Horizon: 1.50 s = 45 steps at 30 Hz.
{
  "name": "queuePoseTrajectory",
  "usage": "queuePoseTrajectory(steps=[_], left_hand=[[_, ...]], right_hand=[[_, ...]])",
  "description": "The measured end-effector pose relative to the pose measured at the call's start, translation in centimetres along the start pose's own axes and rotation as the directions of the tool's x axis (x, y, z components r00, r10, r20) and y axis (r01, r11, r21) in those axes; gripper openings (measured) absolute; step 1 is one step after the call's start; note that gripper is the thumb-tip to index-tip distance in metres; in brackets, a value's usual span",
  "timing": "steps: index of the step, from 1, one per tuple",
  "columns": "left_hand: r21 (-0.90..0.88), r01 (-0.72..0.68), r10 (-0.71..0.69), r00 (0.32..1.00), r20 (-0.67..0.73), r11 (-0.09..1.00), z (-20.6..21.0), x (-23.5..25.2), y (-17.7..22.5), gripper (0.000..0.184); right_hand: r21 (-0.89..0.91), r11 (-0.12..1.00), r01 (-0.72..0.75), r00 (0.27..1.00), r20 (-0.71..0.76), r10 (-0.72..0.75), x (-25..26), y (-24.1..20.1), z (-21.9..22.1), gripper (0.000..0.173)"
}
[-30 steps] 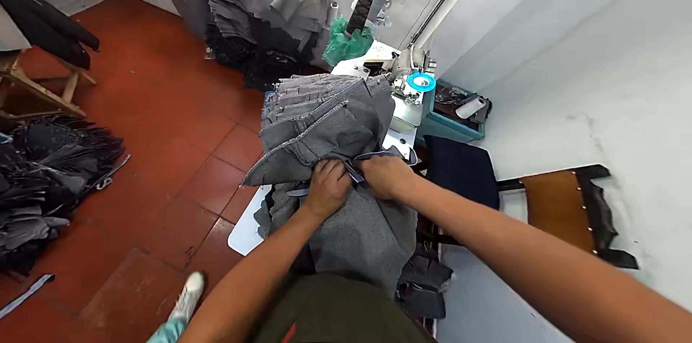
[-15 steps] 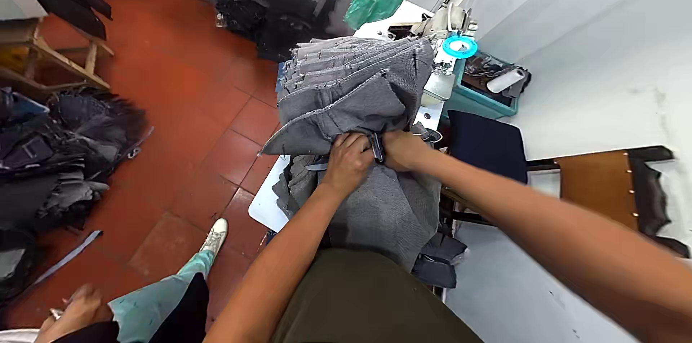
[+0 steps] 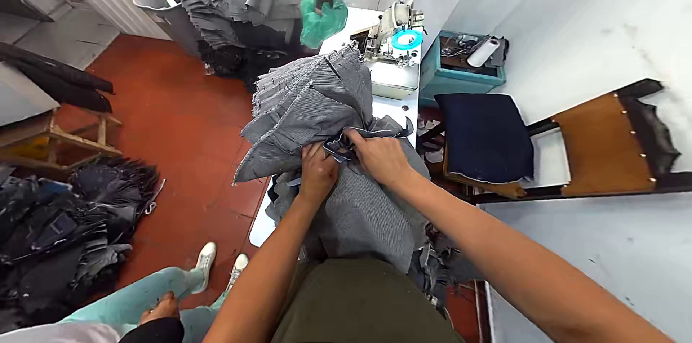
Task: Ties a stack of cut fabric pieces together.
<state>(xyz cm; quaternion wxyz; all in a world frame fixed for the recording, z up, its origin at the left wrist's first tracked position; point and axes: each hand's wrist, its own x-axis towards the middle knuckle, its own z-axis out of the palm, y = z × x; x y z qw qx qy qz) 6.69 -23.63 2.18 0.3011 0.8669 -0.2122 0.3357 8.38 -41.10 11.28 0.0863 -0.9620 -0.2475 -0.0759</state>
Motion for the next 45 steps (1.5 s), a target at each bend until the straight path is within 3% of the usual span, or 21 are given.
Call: queuePoseTrajectory(steps=[1,4,6,7,10,13,15,17,18,20,22,24,26,27,29,33,36,38,40,42,45], left_hand=[[0.007,0.001,-0.001,1.000,0.004,1.000,0.0,0.0,0.0,0.016],[-0.011,0.014,-0.014,1.000,0.007,1.000,0.1,-0.1,0.1,0.014],[-0.012,0.012,-0.012,1.000,-0.003,1.000,0.1,-0.1,0.1,0.014],[-0.007,0.012,-0.012,1.000,-0.003,1.000,0.1,-0.1,0.1,0.014],[-0.015,0.005,-0.005,1.000,-0.006,1.000,0.2,-0.3,0.3,0.015],[-0.034,0.022,-0.023,1.000,-0.011,0.999,0.2,-0.2,0.2,0.015],[-0.028,0.036,-0.036,0.999,0.015,0.999,-0.2,0.0,0.4,0.016],[-0.021,0.050,-0.050,0.998,0.034,0.999,-0.2,0.4,0.7,0.017],[-0.025,0.055,-0.054,0.998,0.043,0.998,-0.3,0.3,0.8,0.017],[-0.038,0.057,-0.056,0.997,0.044,0.998,-0.6,0.2,0.5,0.016],[-0.055,0.052,-0.051,0.998,0.023,0.997,-0.5,0.4,0.2,0.015],[-0.073,0.038,-0.037,0.999,0.013,0.997,-0.1,0.3,0.1,0.015],[-0.076,0.017,-0.015,1.000,0.018,0.997,0.1,0.1,-0.1,0.015],[-0.076,0.007,-0.005,1.000,0.023,0.997,0.2,0.1,-0.3,0.015],[-0.074,-0.011,0.013,1.000,0.020,0.997,0.3,0.1,-0.6,0.015],[-0.064,-0.017,0.021,0.998,0.054,0.998,0.1,0.2,-0.9,0.016],[-0.073,-0.003,0.007,0.998,0.056,0.997,0.0,0.0,-0.9,0.017],[-0.127,0.035,-0.034,0.999,0.010,0.991,0.1,0.0,-0.7,0.014],[-0.184,0.108,-0.113,0.994,-0.012,0.977,0.2,0.2,-0.5,0.013],[-0.208,0.141,-0.145,0.989,-0.005,0.968,0.1,0.7,-0.5,0.014],[-0.205,0.129,-0.129,0.992,0.014,0.970,0.0,1.2,-0.4,0.016]], right_hand=[[0.000,1.000,-0.021,0.995,0.093,0.020,0.2,0.0,0.1,0.042],[-0.032,0.999,-0.011,0.992,0.127,0.015,0.2,-0.3,1.3,0.017],[-0.089,0.996,-0.026,0.989,0.141,0.039,0.2,-1.0,1.1,0.022],[-0.109,0.991,-0.074,0.964,0.245,0.099,0.5,-1.3,0.6,0.028],[-0.150,0.982,-0.116,0.840,0.513,0.178,1.7,-1.5,-0.5,0.028],[-0.131,0.988,-0.085,0.645,0.749,0.155,5.8,-1.2,-2.0,0.029],[-0.183,0.983,0.023,0.495,0.856,0.148,8.5,-1.9,-2.1,0.036],[-0.259,0.954,0.153,0.443,0.881,0.168,9.6,-2.7,-2.4,0.038],[-0.279,0.940,0.194,0.470,0.868,0.161,9.2,-2.9,-2.3,0.036],[-0.251,0.949,0.190,0.623,0.778,0.081,7.0,-2.1,-1.7,0.029],[-0.243,0.961,0.131,0.759,0.649,0.061,4.9,-1.1,-0.7,0.025],[-0.249,0.968,0.021,0.841,0.528,0.117,2.9,-0.8,0.4,0.031],[-0.177,0.984,-0.029,0.970,0.232,0.070,0.5,0.3,2.9,0.030],[-0.142,0.990,-0.019,0.998,0.050,0.026,-0.3,1.0,4.3,0.031],[-0.130,0.991,0.033,0.969,-0.239,-0.064,-0.9,2.1,6.3,0.039],[-0.157,0.971,0.183,0.867,-0.441,-0.234,-1.2,2.9,7.2,0.022],[-0.093,0.978,0.185,0.839,-0.503,-0.207,-2.1,2.5,7.0,0.017],[0.023,0.996,0.087,0.879,-0.473,-0.066,-3.0,2.0,6.8,0.018],[0.213,0.973,-0.085,0.928,-0.339,0.156,-3.2,0.7,5.5,0.020],[0.420,0.858,-0.297,0.925,-0.098,0.368,-2.6,-0.7,3.5,0.022],[0.591,0.614,-0.524,0.806,0.111,0.581,-1.5,-1.2,2.8,0.023]])
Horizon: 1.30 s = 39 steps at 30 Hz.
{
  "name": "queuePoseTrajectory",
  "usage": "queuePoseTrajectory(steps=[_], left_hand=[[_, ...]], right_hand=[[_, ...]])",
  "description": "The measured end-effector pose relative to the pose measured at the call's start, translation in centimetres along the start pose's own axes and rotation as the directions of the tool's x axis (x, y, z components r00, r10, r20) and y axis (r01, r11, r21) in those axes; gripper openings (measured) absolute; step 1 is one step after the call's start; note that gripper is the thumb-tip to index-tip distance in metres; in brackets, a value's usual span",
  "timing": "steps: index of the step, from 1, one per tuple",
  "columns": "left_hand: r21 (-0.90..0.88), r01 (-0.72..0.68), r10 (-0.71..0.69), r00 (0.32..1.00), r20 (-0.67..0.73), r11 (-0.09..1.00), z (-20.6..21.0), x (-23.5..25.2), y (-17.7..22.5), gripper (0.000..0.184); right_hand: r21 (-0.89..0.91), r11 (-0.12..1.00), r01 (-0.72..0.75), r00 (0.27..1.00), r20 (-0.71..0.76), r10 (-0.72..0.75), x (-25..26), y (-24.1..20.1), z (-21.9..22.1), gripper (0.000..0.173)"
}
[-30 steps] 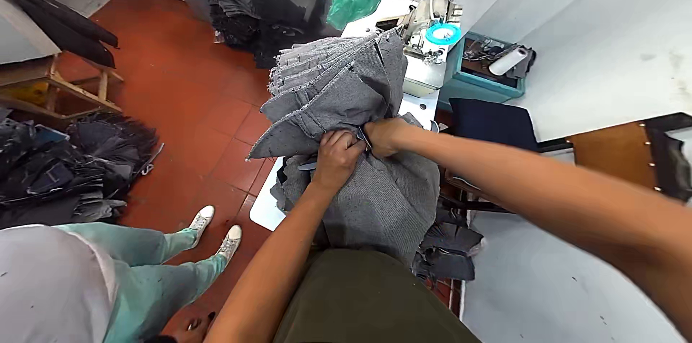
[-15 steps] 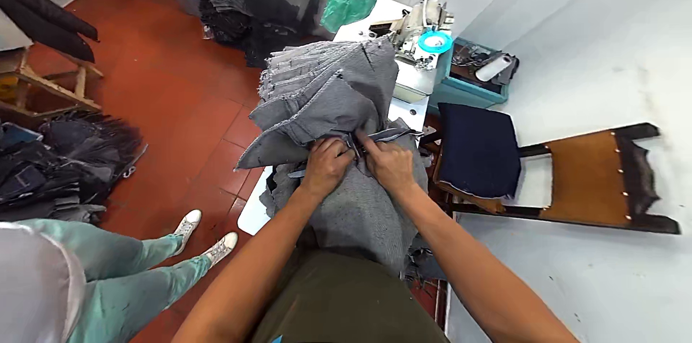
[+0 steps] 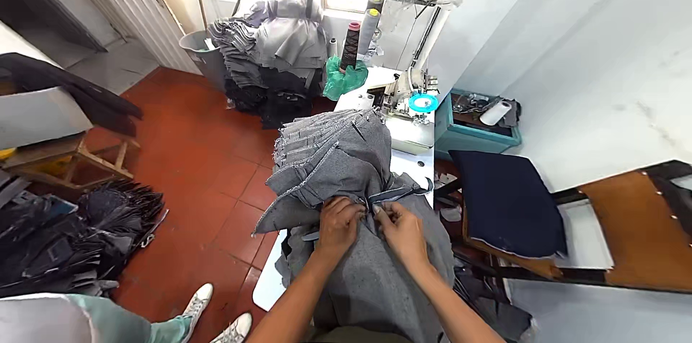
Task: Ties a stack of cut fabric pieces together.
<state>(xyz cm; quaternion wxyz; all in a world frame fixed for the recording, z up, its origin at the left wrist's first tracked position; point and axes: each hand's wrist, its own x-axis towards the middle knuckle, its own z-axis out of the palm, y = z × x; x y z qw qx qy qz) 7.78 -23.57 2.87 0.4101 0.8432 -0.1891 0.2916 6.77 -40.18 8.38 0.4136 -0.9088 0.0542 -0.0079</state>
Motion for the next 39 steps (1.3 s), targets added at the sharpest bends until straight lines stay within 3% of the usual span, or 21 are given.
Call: queuePoseTrajectory(steps=[2,4,5,7,9,10,12,13,15,16,17,19,21,24,27,29,31,33,35,37,39], left_hand=[[-0.007,-0.007,0.007,1.000,0.011,1.000,-0.2,0.2,-0.1,0.016],[-0.010,-0.007,0.007,1.000,0.024,1.000,-0.2,-0.1,-0.3,0.015],[-0.012,-0.013,0.013,0.999,0.029,1.000,-0.2,-0.4,-0.4,0.015],[0.003,-0.049,0.049,0.998,0.039,0.999,-0.2,-0.4,-0.6,0.018],[0.057,-0.111,0.106,0.990,0.089,0.992,-0.4,-0.1,-0.5,0.026],[0.105,-0.152,0.138,0.982,0.130,0.983,-0.7,0.1,-0.3,0.029],[0.238,-0.243,0.190,0.956,0.223,0.940,-0.9,0.4,0.4,0.033],[0.304,-0.293,0.212,0.938,0.274,0.906,-1.1,0.5,0.8,0.033],[0.412,-0.388,0.269,0.909,0.318,0.824,-0.9,0.4,1.5,0.028],[0.440,-0.410,0.302,0.906,0.297,0.799,-0.7,0.1,1.5,0.025],[0.451,-0.424,0.338,0.904,0.260,0.786,-0.6,-0.3,1.5,0.021],[0.436,-0.462,0.420,0.886,0.195,0.773,-0.4,-0.9,0.9,0.018],[0.403,-0.508,0.480,0.859,0.176,0.761,-0.4,-0.9,0.3,0.020],[0.381,-0.521,0.499,0.851,0.162,0.764,-0.7,-0.6,0.1,0.020],[0.399,-0.414,0.418,0.905,0.082,0.818,-0.5,-0.9,0.7,0.021],[0.361,-0.275,0.282,0.959,0.034,0.891,-0.4,-0.9,1.3,0.017],[0.300,-0.141,0.130,0.990,0.057,0.943,-0.8,-0.1,1.9,0.009],[0.257,-0.015,-0.020,0.991,0.135,0.966,-1.4,1.0,2.7,0.009],[0.247,0.160,-0.235,0.921,0.312,0.956,-2.7,2.7,3.7,0.019],[0.314,0.288,-0.413,0.772,0.484,0.905,-3.8,4.8,4.4,0.026],[0.387,0.309,-0.486,0.680,0.548,0.869,-4.0,5.9,4.9,0.028]], right_hand=[[0.056,0.998,-0.041,0.999,-0.025,0.042,0.2,-0.1,0.4,0.023],[0.169,0.983,-0.079,0.994,0.086,0.065,0.0,-0.4,0.1,0.019],[0.306,0.940,-0.149,0.976,0.201,0.089,-0.1,-0.4,-0.4,0.018],[0.553,0.748,-0.366,0.884,0.458,0.094,-0.1,-1.0,-1.6,0.027],[0.584,0.622,-0.522,0.801,0.586,0.122,0.4,-1.2,-2.3,0.023],[0.558,0.637,-0.532,0.805,0.567,0.175,0.7,-1.1,-2.1,0.018],[0.370,0.853,-0.368,0.905,0.355,0.236,1.4,-0.9,-1.9,0.012],[0.173,0.962,-0.213,0.962,0.211,0.175,1.3,-1.0,-2.2,0.018],[-0.075,0.994,0.080,0.997,-0.013,-0.081,0.9,-1.7,-2.9,0.026],[-0.132,0.978,0.162,0.986,-0.007,-0.164,0.7,-2.2,-3.0,0.028],[-0.182,0.970,0.162,0.983,0.112,-0.143,0.7,-2.9,-3.2,0.033],[-0.348,0.935,0.073,0.924,0.375,0.068,1.1,-4.5,-2.8,0.046],[-0.473,0.880,0.044,0.874,0.444,0.195,1.8,-5.0,-2.3,0.049],[-0.542,0.838,0.061,0.830,0.494,0.259,2.6,-6.8,-2.8,0.045],[-0.496,0.865,0.069,0.771,0.577,0.269,3.3,-6.8,-2.7,0.043],[-0.282,0.959,0.020,0.772,0.614,0.165,3.8,-4.2,-3.2,0.037],[0.116,0.962,-0.247,0.738,0.666,0.109,3.9,-0.5,-4.6,0.029],[0.315,0.805,-0.502,0.621,0.780,0.082,3.5,2.0,-5.7,0.030],[0.311,0.781,-0.542,0.572,0.817,0.072,3.2,2.6,-5.5,0.033],[0.072,0.940,-0.334,0.612,0.775,0.158,3.6,1.0,-5.3,0.036],[-0.222,0.965,-0.138,0.640,0.724,0.258,4.1,-1.4,-5.1,0.052]])
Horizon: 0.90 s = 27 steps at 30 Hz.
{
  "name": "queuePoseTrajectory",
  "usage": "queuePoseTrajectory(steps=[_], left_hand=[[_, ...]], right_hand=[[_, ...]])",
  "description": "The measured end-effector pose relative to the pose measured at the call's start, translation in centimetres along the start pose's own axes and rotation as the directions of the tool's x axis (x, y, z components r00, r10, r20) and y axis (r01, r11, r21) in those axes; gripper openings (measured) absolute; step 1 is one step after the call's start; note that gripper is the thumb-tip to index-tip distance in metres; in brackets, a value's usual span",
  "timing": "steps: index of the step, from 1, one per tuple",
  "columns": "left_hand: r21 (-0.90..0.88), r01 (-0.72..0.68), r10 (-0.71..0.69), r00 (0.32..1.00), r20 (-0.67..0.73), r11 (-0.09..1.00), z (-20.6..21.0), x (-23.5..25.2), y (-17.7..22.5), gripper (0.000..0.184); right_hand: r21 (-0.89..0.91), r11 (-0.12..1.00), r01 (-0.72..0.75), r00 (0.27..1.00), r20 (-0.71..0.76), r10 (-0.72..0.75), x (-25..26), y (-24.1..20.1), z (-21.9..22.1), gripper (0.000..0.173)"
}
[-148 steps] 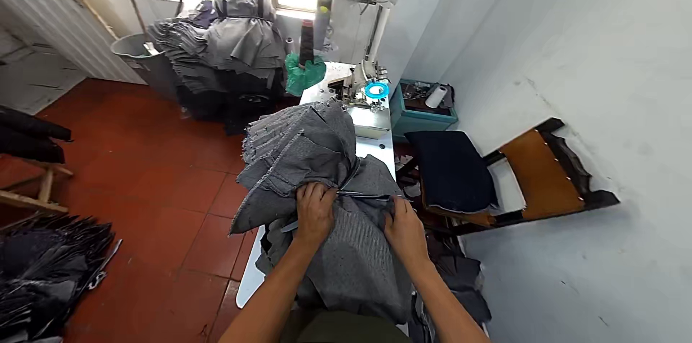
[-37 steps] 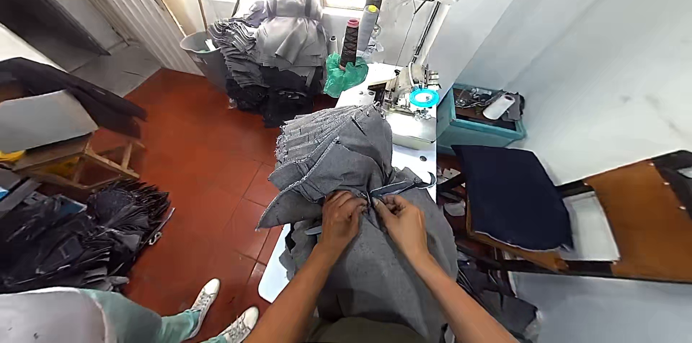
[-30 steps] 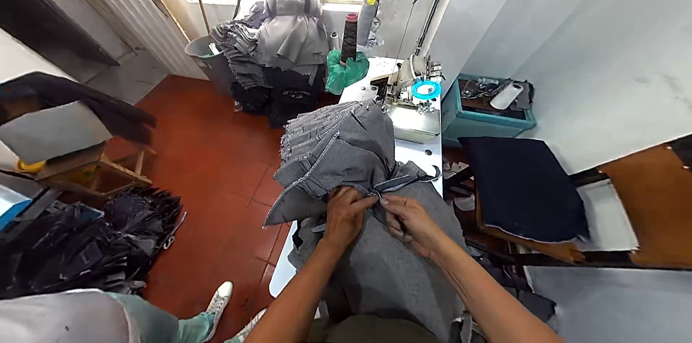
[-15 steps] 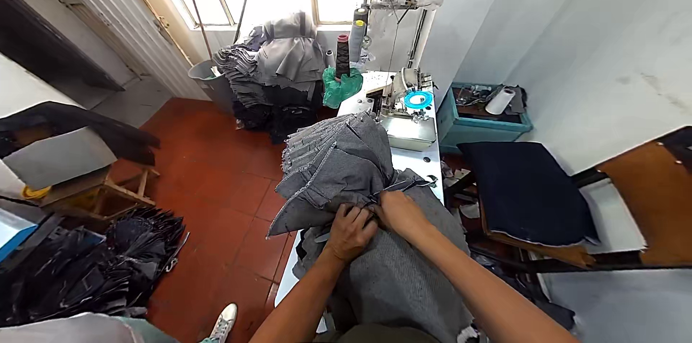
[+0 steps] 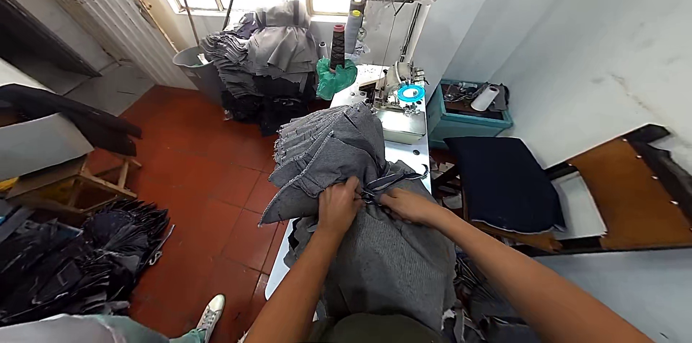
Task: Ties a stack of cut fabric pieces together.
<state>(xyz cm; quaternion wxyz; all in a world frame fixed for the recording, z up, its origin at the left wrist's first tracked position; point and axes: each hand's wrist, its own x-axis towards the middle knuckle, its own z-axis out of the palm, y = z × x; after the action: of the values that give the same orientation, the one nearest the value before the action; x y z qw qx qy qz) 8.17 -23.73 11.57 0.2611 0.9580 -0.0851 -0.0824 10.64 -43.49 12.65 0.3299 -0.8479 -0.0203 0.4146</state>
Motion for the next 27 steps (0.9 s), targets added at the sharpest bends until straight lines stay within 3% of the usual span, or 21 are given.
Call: queuePoseTrajectory(steps=[1,4,8,10,12,14,16,18,21,23,25,27], left_hand=[[0.024,0.016,-0.016,1.000,0.024,1.000,-0.2,0.1,0.3,0.027],[0.056,0.024,-0.026,0.999,0.034,0.998,-0.3,0.2,0.8,0.027],[-0.006,-0.064,0.063,0.995,-0.080,0.998,0.7,0.0,-0.5,0.032],[0.015,-0.246,0.239,0.923,-0.302,0.969,2.5,-0.1,-2.5,0.026],[0.020,-0.434,0.384,0.774,-0.503,0.901,4.1,0.7,-4.7,0.021],[-0.007,-0.521,0.428,0.708,-0.562,0.853,5.3,0.5,-6.5,0.018],[0.065,-0.552,0.478,0.651,-0.590,0.831,5.5,1.0,-6.8,0.014],[0.076,-0.556,0.485,0.640,-0.596,0.827,6.3,-0.4,-6.5,0.014],[-0.011,-0.494,0.326,0.590,-0.738,0.869,7.2,-4.9,-7.5,0.023],[-0.172,-0.331,0.089,0.643,-0.761,0.928,8.7,-9.2,-10.9,0.044],[-0.487,-0.062,-0.264,0.777,-0.572,0.871,9.4,-11.8,-14.7,0.086],[-0.712,0.160,-0.458,0.854,-0.248,0.684,9.6,-11.5,-17.5,0.114]], right_hand=[[-0.071,0.997,-0.028,0.999,-0.023,0.026,0.2,-0.7,0.2,0.058],[-0.081,0.993,-0.082,0.997,-0.012,0.082,0.4,-1.2,0.2,0.048],[0.239,0.971,-0.013,0.997,0.075,-0.005,-0.1,0.0,-1.1,0.038],[0.258,0.962,0.088,0.996,-0.038,-0.081,-1.6,-2.0,1.4,0.033],[0.169,0.964,0.203,0.974,-0.132,-0.182,-4.0,-5.5,7.7,0.037],[0.117,0.958,0.260,0.963,-0.108,-0.248,-4.7,-5.1,12.3,0.043],[-0.017,0.971,0.237,0.971,0.012,-0.237,-5.6,-4.1,9.4,0.048],[-0.072,0.959,0.274,0.962,0.020,-0.273,-6.7,-2.3,6.5,0.049],[-0.021,0.956,0.292,0.955,-0.035,-0.293,-8.1,-0.1,0.4,0.057],[-0.024,0.963,0.269,0.946,-0.179,-0.269,-7.3,2.6,-3.7,0.064],[-0.109,0.974,0.200,0.937,-0.271,-0.223,-4.2,5.7,-7.3,0.083],[-0.172,0.978,0.120,0.951,-0.263,-0.163,0.6,7.4,-9.2,0.099]])
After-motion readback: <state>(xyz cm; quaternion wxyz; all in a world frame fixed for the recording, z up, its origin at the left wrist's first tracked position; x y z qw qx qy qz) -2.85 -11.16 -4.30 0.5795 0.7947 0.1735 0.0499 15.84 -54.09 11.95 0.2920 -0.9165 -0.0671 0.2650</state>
